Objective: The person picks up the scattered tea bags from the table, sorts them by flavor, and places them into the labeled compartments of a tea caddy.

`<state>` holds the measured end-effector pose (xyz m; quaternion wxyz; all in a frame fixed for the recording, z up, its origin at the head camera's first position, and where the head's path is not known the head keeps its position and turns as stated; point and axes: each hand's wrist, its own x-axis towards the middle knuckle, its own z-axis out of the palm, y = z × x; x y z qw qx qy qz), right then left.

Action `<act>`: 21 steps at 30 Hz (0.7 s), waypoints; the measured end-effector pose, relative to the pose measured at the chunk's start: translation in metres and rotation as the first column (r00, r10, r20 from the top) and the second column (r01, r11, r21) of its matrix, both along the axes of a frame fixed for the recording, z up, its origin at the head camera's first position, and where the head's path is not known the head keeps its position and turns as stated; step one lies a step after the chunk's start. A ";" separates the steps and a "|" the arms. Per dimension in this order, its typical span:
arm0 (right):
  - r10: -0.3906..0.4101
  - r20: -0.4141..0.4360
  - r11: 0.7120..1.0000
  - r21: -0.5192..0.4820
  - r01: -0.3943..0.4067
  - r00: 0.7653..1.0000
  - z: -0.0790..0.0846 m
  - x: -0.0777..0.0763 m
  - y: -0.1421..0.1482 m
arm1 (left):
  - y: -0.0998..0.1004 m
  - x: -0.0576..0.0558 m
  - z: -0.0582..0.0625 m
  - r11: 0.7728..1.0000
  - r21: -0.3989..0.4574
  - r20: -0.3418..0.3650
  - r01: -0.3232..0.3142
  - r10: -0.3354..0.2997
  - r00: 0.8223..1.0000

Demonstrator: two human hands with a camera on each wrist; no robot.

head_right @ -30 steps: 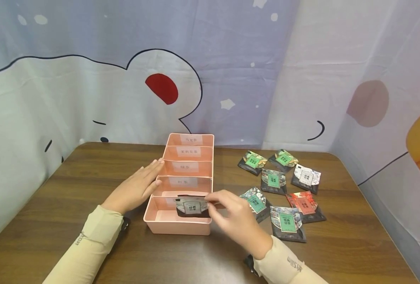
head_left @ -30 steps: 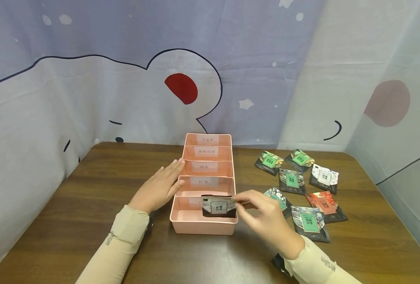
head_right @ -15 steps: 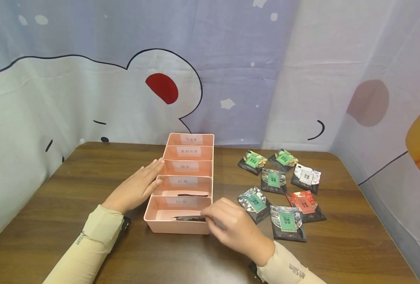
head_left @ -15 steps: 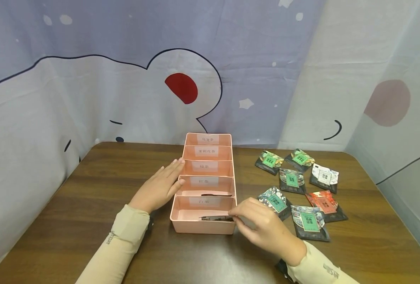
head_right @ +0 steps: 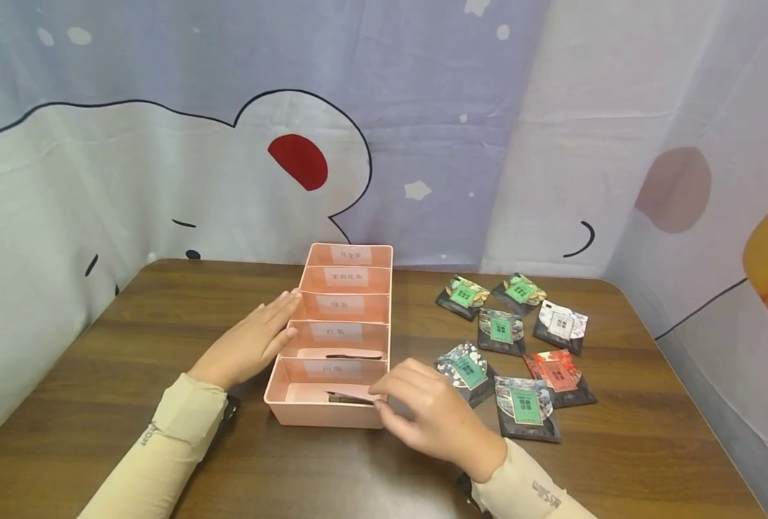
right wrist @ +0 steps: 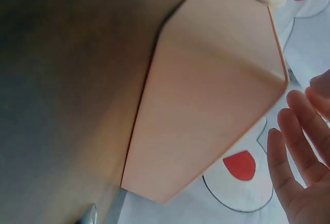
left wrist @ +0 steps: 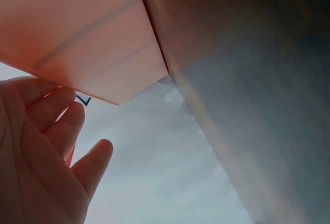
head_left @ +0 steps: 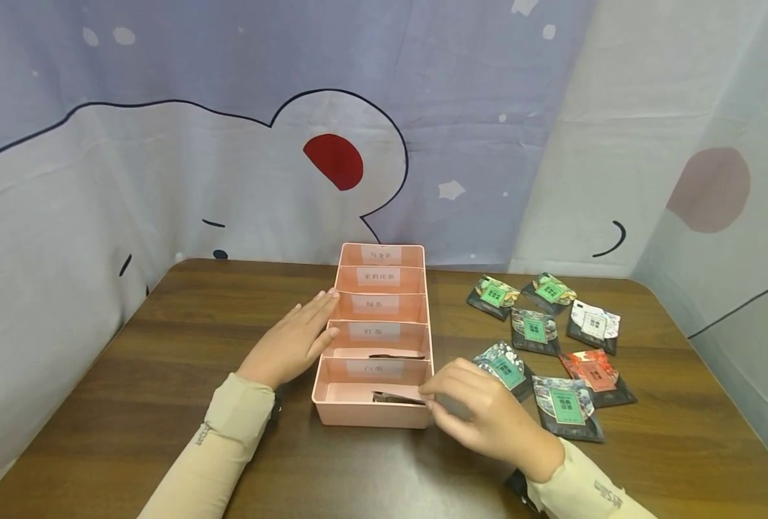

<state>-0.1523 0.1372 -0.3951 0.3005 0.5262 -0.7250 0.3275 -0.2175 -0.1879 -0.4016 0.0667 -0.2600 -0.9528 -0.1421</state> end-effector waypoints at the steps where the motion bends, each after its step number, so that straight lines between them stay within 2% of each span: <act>1: -0.007 0.004 1.000 -0.012 0.007 1.000 0.001 -0.001 0.001 | 0.000 0.000 0.000 1.000 -0.001 -0.001 0.000 0.000 1.000; 8: -0.082 0.066 0.993 -0.075 0.087 0.994 0.008 -0.013 0.014 | 0.001 0.000 0.000 1.000 0.000 0.003 -0.002 0.002 1.000; 12: -0.185 0.165 0.979 -0.058 0.197 0.969 0.014 -0.021 0.026 | 0.001 0.000 0.000 1.000 -0.001 0.001 -0.002 0.002 1.000; 14: -0.251 0.218 0.964 -0.029 0.263 0.943 0.017 -0.025 0.033 | 0.001 0.000 0.000 1.000 -0.004 -0.001 -0.001 0.001 1.000; 17: -0.354 0.296 0.932 0.036 0.360 0.887 0.021 -0.032 0.044 | 0.000 -0.001 -0.001 1.000 -0.007 -0.003 -0.002 0.002 1.000; 21: -0.467 0.418 0.883 0.169 0.439 0.779 0.027 -0.040 0.056 | 0.000 -0.001 -0.001 1.000 -0.008 0.000 -0.003 0.003 1.000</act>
